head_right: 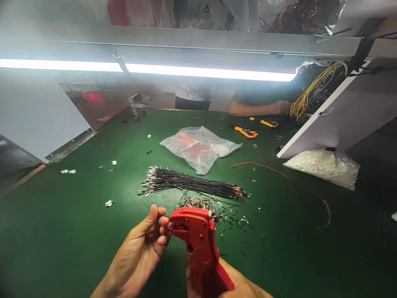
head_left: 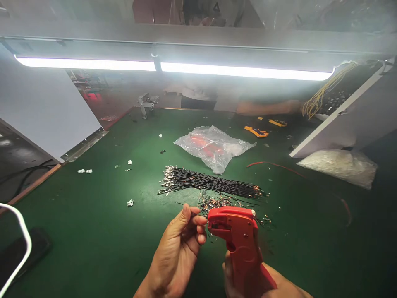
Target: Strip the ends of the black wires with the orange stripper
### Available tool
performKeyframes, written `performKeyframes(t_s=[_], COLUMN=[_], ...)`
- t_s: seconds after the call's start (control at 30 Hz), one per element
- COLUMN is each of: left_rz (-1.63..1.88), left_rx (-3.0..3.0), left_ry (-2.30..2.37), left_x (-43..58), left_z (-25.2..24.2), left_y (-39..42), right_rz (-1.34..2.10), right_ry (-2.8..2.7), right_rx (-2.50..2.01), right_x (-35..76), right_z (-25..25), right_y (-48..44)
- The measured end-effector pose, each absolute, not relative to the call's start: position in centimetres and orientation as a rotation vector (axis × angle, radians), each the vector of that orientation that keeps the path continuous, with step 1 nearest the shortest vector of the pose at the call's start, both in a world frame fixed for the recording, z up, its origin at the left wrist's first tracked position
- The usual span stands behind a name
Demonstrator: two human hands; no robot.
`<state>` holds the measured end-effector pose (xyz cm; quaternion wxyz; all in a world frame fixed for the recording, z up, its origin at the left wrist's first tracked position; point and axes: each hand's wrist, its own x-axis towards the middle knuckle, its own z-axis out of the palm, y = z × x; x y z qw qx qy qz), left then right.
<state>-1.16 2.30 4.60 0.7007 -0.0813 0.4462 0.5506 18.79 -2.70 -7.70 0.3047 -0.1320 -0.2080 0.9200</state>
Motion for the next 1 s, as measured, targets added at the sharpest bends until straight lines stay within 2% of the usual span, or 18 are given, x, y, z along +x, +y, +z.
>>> performKeyframes(t_s=[0.2, 0.5, 1.0], left_rz=[1.202, 1.268, 1.372], left_rx=[-0.159, 0.106, 0.523], left_ry=[0.993, 0.972, 1.252], left_x=[-1.1, -1.5, -0.7], left_z=[4.4, 2.8, 2.1], left_y=[2.1, 1.6, 1.1], right_rz=[2.413, 2.400, 2.327], right_ry=[-0.653, -0.760, -0.928], right_rx=[-0.395, -0.544, -0.451], right_x=[18.2, 17.7, 18.5], right_z=[-7.3, -2.6, -5.3], right_y=[-2.2, -1.8, -1.5])
